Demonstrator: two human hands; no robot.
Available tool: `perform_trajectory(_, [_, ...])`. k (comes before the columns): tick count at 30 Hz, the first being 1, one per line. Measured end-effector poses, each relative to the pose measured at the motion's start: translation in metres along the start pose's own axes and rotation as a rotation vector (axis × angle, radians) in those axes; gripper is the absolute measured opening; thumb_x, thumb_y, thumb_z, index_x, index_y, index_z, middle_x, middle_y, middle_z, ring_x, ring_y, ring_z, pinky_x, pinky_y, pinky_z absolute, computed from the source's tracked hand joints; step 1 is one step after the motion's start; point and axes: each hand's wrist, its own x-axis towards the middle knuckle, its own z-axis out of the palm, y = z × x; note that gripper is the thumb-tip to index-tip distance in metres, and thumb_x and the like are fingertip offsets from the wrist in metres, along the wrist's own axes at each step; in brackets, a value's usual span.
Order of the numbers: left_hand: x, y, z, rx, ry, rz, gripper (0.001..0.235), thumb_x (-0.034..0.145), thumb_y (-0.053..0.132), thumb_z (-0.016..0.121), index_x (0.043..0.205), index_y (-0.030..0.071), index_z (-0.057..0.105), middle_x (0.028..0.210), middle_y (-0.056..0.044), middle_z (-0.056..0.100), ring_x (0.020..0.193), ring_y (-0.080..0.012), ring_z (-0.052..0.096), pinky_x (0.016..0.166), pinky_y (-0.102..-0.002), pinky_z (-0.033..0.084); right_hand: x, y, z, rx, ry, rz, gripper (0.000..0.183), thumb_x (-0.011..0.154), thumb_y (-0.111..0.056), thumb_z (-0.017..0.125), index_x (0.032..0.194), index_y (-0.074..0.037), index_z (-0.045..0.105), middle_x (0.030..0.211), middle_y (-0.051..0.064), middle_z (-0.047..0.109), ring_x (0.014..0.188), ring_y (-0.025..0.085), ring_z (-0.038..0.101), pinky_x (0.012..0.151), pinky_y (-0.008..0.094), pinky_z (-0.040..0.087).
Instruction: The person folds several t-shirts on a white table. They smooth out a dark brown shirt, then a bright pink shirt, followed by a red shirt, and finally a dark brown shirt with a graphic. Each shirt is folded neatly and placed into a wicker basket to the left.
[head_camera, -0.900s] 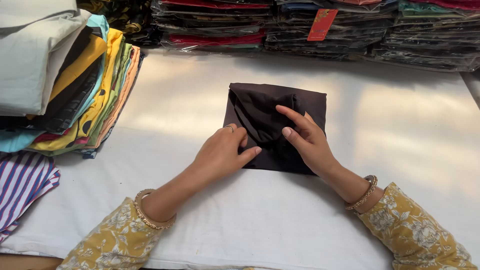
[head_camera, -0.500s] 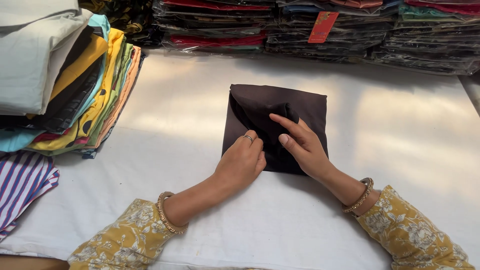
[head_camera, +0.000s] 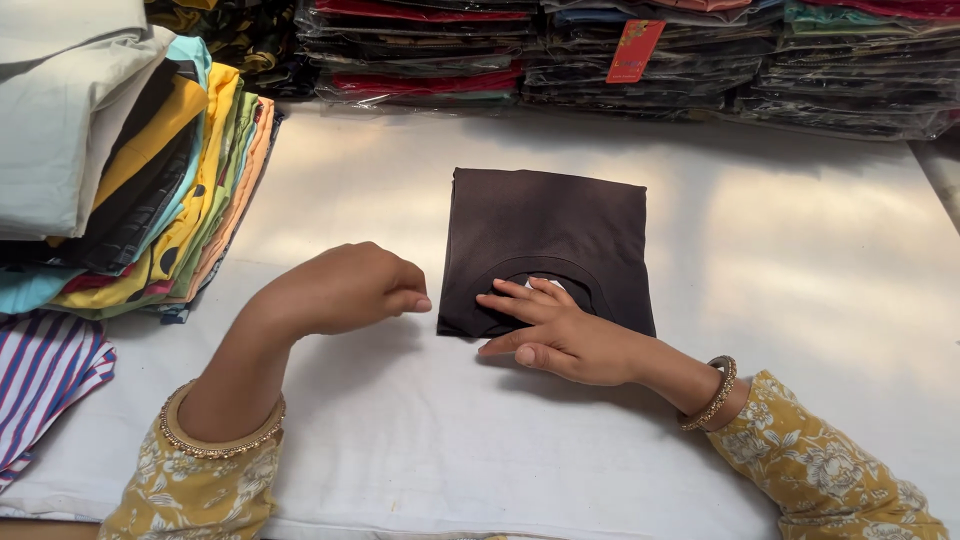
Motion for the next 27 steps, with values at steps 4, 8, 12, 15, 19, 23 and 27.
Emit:
perform_trajectory(4, [0.016, -0.017, 0.007, -0.186, 0.257, -0.180, 0.036, 0.097, 0.040, 0.057, 0.112, 0.014, 0.076, 0.098, -0.004, 0.082, 0.091, -0.0217, 0.078, 0.085, -0.039, 0.059, -0.008, 0.000, -0.032, 0.114, 0.207, 0.015, 0.063, 0.108, -0.053, 0.028, 0.134, -0.013, 0.069, 0.162, 0.016, 0.045, 0.158, 0.031, 0.026, 0.127, 0.054, 0.012])
perform_trajectory(8, [0.070, -0.012, 0.043, -0.187, 0.526, 0.140, 0.057, 0.097, 0.047, 0.056, 0.147, 0.019, 0.051, 0.154, -0.010, 0.044, 0.138, -0.0310, 0.042, 0.109, -0.046, 0.039, -0.022, 0.022, -0.058, 0.220, 0.562, 0.152, 0.062, 0.110, -0.056, 0.029, 0.139, -0.013, 0.063, 0.156, 0.010, 0.056, 0.157, 0.030, 0.040, 0.129, 0.048, 0.030])
perform_trajectory(12, [0.134, 0.008, 0.067, 0.075, 0.630, 0.255, 0.065, 0.102, 0.058, 0.046, 0.156, 0.022, 0.041, 0.168, -0.013, 0.023, 0.155, -0.0362, 0.015, 0.121, -0.060, 0.016, -0.019, 0.049, -0.054, -0.150, 0.640, 0.356, 0.057, 0.111, -0.048, 0.031, 0.153, -0.014, 0.049, 0.163, 0.012, 0.042, 0.157, 0.033, 0.028, 0.124, 0.053, 0.022])
perform_trajectory(15, [0.176, 0.010, 0.084, 0.185, 0.751, 0.247, 0.068, 0.102, 0.063, 0.042, 0.159, 0.026, 0.039, 0.169, -0.012, 0.020, 0.156, -0.0374, 0.013, 0.120, -0.066, 0.013, -0.016, 0.088, -0.027, -0.497, 0.474, 0.550, 0.058, 0.106, -0.048, 0.036, 0.159, -0.024, 0.038, 0.169, 0.010, 0.027, 0.156, 0.035, 0.018, 0.117, 0.062, 0.017])
perform_trajectory(19, [0.178, 0.015, 0.087, 0.249, 0.729, 0.205, 0.075, 0.093, 0.067, 0.048, 0.157, 0.028, 0.037, 0.169, -0.009, 0.017, 0.154, -0.0373, 0.011, 0.117, -0.069, 0.012, -0.015, 0.099, -0.011, -0.566, 0.344, 0.649, 0.064, 0.104, -0.055, 0.036, 0.162, -0.030, 0.026, 0.170, 0.003, 0.018, 0.155, 0.031, 0.015, 0.118, 0.065, 0.016])
perform_trajectory(23, [0.182, 0.012, 0.089, 0.261, 0.712, 0.196, 0.074, 0.097, 0.065, 0.048, 0.160, 0.028, 0.035, 0.170, -0.007, 0.015, 0.155, -0.0382, 0.009, 0.117, -0.069, 0.013, -0.011, 0.097, -0.010, -0.578, 0.346, 0.681, 0.065, 0.104, -0.057, 0.035, 0.162, -0.031, 0.024, 0.170, 0.004, 0.019, 0.155, 0.032, 0.015, 0.116, 0.066, 0.016])
perform_trajectory(27, [0.179, 0.014, 0.085, 0.190, 0.683, 0.187, 0.071, 0.097, 0.064, 0.046, 0.158, 0.030, 0.035, 0.169, -0.007, 0.014, 0.154, -0.0387, 0.009, 0.117, -0.069, 0.013, -0.009, 0.099, -0.010, -0.587, 0.365, 0.692, 0.066, 0.102, -0.058, 0.036, 0.162, -0.032, 0.025, 0.170, 0.003, 0.019, 0.156, 0.030, 0.016, 0.116, 0.065, 0.018])
